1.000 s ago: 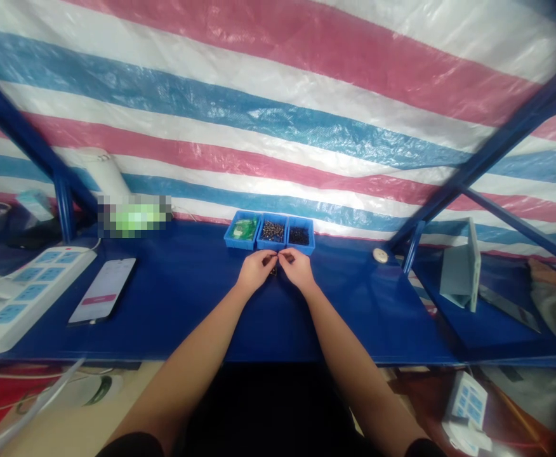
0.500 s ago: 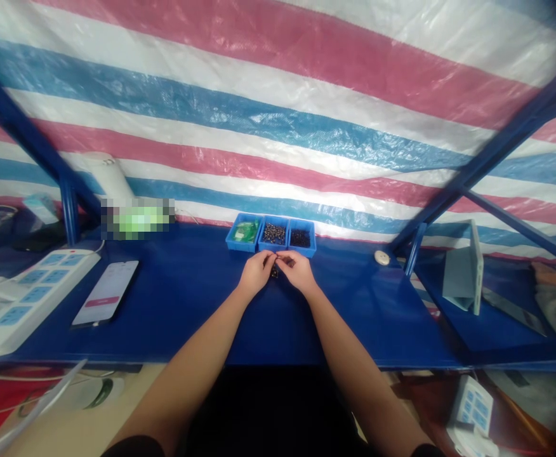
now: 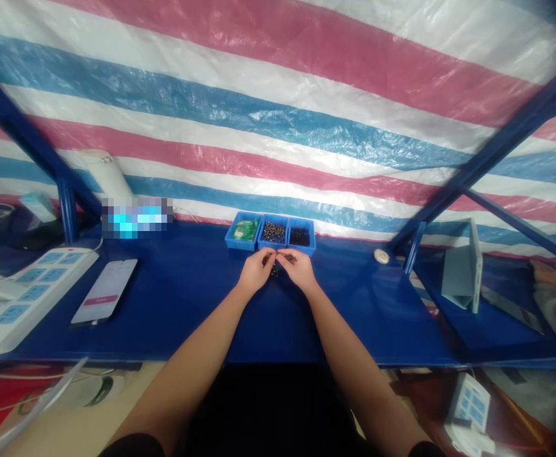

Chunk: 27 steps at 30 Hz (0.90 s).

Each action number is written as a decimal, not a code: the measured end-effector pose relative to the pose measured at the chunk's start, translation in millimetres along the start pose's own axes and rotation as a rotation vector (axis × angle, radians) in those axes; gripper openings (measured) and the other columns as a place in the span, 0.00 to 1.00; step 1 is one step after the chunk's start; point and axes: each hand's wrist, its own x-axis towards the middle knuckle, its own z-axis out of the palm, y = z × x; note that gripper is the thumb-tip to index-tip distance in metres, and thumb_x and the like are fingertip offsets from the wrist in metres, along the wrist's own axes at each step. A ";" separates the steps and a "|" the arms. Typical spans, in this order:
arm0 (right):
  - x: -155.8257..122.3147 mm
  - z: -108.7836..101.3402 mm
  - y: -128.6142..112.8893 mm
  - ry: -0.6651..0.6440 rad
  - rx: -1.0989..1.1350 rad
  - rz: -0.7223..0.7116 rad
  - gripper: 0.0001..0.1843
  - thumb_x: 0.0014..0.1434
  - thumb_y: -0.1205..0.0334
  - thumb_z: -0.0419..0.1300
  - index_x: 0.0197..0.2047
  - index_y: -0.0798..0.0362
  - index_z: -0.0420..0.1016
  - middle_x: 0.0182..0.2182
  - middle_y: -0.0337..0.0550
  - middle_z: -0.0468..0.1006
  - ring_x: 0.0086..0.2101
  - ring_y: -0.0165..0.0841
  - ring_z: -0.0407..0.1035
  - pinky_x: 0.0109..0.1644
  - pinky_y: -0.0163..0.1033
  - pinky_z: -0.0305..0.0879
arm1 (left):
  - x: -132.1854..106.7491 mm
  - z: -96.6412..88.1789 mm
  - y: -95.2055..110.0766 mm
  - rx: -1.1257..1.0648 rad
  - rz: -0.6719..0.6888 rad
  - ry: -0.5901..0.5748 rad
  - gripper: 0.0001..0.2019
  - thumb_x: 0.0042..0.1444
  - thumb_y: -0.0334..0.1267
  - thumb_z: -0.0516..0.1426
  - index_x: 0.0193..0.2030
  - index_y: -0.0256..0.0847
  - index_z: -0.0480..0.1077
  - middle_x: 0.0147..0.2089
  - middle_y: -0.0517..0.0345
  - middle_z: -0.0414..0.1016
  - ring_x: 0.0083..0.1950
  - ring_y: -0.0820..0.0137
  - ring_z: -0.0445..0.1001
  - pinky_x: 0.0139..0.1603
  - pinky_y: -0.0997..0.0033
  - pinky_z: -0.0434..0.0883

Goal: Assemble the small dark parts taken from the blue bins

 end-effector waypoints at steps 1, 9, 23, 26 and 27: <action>-0.1 0.0 -0.3 -0.003 0.008 -0.002 0.15 0.55 0.54 0.62 0.44 0.52 0.79 0.38 0.44 0.81 0.34 0.35 0.75 0.42 0.40 0.72 | -0.1 -0.4 0.4 0.008 -0.001 -0.005 0.12 0.63 0.45 0.50 0.42 0.43 0.71 0.37 0.59 0.77 0.35 0.71 0.74 0.38 0.72 0.70; 0.0 -1.1 0.6 -0.019 0.016 -0.016 0.16 0.56 0.55 0.61 0.45 0.52 0.78 0.39 0.45 0.81 0.34 0.34 0.75 0.41 0.39 0.72 | -0.9 -3.1 4.5 0.010 -0.015 -0.022 0.14 0.65 0.47 0.47 0.39 0.43 0.69 0.33 0.61 0.75 0.33 0.71 0.73 0.37 0.74 0.68; 1.1 0.4 2.5 -0.013 0.028 -0.008 0.15 0.56 0.54 0.61 0.43 0.53 0.78 0.39 0.45 0.81 0.35 0.35 0.75 0.43 0.40 0.73 | -0.6 -1.1 2.5 -0.011 -0.018 0.001 0.13 0.63 0.47 0.48 0.43 0.43 0.69 0.35 0.59 0.76 0.34 0.71 0.74 0.37 0.73 0.70; 0.6 0.8 2.0 -0.025 0.054 -0.017 0.16 0.56 0.54 0.61 0.45 0.53 0.78 0.39 0.46 0.81 0.36 0.35 0.75 0.43 0.40 0.73 | -0.3 -1.5 2.3 0.005 -0.013 -0.008 0.14 0.64 0.47 0.47 0.40 0.43 0.69 0.33 0.60 0.75 0.33 0.71 0.73 0.36 0.73 0.69; 0.3 0.9 1.6 -0.028 0.056 -0.021 0.15 0.56 0.54 0.61 0.45 0.53 0.78 0.39 0.46 0.81 0.36 0.35 0.75 0.43 0.40 0.73 | -0.2 -1.9 2.5 0.007 -0.012 -0.013 0.14 0.64 0.47 0.47 0.39 0.43 0.69 0.33 0.60 0.75 0.32 0.71 0.73 0.36 0.73 0.69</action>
